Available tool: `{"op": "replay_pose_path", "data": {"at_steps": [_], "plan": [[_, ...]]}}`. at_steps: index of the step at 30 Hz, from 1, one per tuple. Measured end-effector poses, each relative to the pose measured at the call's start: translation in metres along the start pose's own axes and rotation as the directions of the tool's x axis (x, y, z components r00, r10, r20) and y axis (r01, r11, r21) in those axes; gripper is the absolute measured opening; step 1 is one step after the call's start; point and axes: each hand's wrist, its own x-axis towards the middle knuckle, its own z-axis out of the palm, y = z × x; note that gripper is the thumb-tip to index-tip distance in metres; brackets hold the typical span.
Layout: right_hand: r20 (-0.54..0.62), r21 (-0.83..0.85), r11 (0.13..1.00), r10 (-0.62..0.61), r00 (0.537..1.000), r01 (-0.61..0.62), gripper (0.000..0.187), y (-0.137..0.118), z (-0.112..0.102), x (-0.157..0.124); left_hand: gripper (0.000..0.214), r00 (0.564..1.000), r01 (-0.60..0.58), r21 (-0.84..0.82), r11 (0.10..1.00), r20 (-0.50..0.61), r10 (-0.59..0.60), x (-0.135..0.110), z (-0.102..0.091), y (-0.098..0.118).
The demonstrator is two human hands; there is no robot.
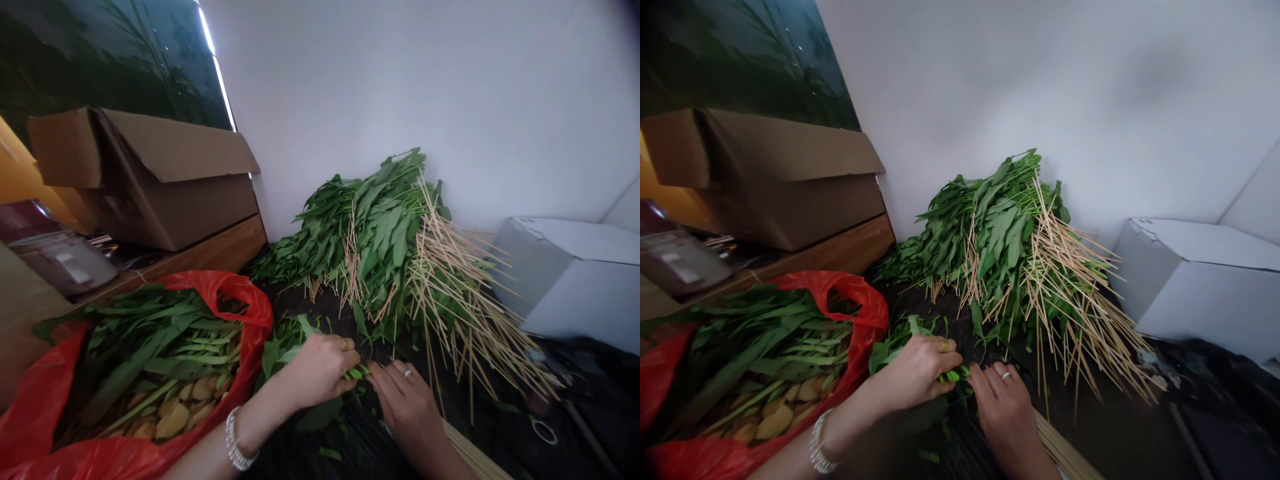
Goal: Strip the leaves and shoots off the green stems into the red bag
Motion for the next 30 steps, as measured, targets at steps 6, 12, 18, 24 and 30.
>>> {"op": "replay_pose_path", "data": {"at_steps": [6,12,18,24,30], "plan": [[-0.092,0.028,0.999,-0.041,0.995,0.044,0.015,-0.007,-0.003,0.005,0.006,0.985,0.016,-0.374,0.927,-0.152,-0.078,-0.002,0.007,-0.003],[-0.164,0.061,0.997,-0.037,0.986,0.047,0.011,-0.003,-0.008,0.007,0.012,0.942,0.03,-0.792,0.61,-0.181,-0.282,0.013,0.016,-0.006],[-0.209,0.08,0.997,0.019,0.978,-0.003,0.014,0.007,-0.013,0.005,0.011,0.622,-0.286,-0.948,-0.141,-0.072,-0.78,0.002,-0.012,-0.066],[-0.215,0.064,0.998,0.005,0.977,0.009,0.016,0.01,-0.011,0.002,0.005,0.663,-0.445,-0.785,-0.43,0.033,-0.748,-0.028,-0.044,-0.086],[-0.216,0.049,0.999,-0.002,0.976,0.013,0.014,0.009,-0.011,0.0,0.017,0.673,-0.128,-0.982,-0.142,0.019,-0.739,-0.033,-0.012,-0.083]]}}
